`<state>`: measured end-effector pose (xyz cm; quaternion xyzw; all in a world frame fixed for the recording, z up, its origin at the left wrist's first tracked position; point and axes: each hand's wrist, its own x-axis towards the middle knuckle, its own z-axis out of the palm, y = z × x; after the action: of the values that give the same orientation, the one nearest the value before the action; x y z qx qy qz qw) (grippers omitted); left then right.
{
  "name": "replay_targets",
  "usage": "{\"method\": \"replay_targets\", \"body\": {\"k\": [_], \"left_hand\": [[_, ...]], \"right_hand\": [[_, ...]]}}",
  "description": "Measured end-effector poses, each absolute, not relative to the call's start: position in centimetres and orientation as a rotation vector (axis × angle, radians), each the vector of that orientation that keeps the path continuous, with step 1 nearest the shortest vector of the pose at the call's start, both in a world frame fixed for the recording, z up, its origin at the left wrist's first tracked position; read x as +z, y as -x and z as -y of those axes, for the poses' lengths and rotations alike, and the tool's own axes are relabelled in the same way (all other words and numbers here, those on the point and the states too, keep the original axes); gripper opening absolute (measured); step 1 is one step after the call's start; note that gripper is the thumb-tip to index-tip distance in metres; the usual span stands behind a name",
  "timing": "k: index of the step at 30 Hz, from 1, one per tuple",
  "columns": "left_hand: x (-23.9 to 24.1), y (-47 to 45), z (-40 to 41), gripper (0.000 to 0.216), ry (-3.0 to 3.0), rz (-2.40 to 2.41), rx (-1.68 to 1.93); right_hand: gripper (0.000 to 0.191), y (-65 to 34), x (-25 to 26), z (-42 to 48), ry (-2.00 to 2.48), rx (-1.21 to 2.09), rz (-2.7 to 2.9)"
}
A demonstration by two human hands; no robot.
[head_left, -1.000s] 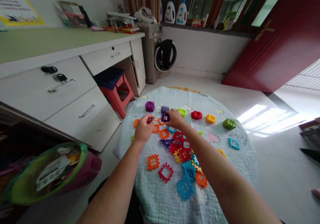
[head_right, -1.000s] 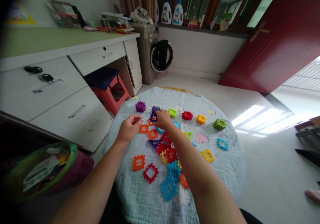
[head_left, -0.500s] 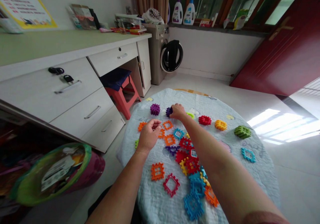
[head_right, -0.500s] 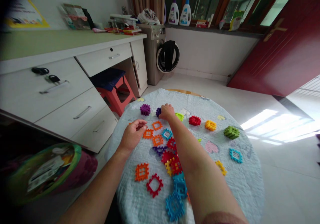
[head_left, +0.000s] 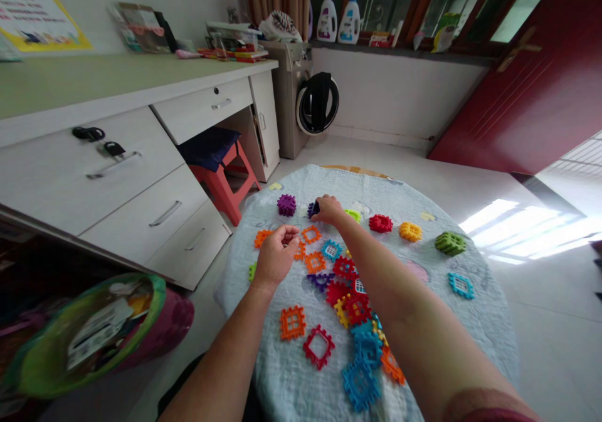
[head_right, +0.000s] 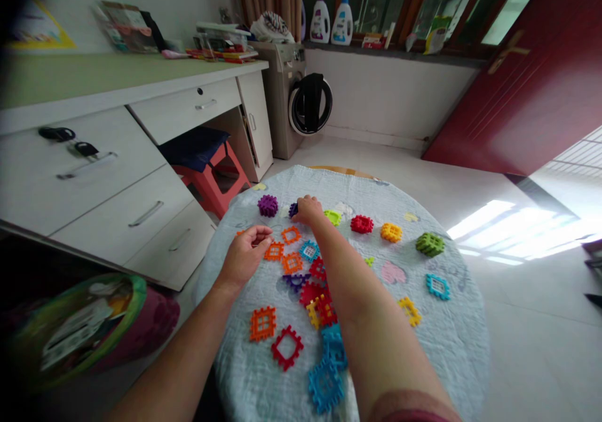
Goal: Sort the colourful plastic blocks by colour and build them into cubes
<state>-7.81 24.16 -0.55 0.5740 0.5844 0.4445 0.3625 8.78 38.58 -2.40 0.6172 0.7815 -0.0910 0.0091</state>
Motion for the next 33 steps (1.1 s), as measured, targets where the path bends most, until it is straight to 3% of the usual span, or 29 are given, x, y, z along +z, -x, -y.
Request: {"method": "replay_targets", "body": {"k": [2,8,13,19,25,28,33], "left_hand": [[-0.5,7.8,-24.2,0.020,-1.480,-1.509,1.144],[-0.5,7.4,-24.2,0.021,-1.518,-1.504,1.101],[-0.9,6.6,-24.0,0.022,-1.568,-1.454,1.033],[-2.2,5.6,-23.4,0.020,-1.816,-1.402,0.800],[-2.4,4.7,-22.7,0.022,-2.055,-1.443,0.582],[-2.4,4.6,-22.6,0.024,-2.096,-1.444,0.537],[-2.7,4.4,-22.6,0.021,-2.115,-1.422,0.511]], "right_hand": [[0.051,-8.7,-2.4,-38.5,-1.936,-0.304,-2.439],[0.077,-11.0,-0.7,-36.2,-2.111,-0.315,-2.598],[0.060,-18.1,2.8,-29.5,-2.184,-0.308,-2.703],[0.043,-26.3,4.9,-17.7,-2.208,-0.469,-2.428],[0.031,-26.9,1.9,-9.5,-2.167,-0.691,-2.272],[0.020,-25.7,-0.2,-8.8,-2.203,-0.626,-2.264],[0.018,-24.4,-1.6,-10.6,-2.231,-0.591,-2.295]]}}
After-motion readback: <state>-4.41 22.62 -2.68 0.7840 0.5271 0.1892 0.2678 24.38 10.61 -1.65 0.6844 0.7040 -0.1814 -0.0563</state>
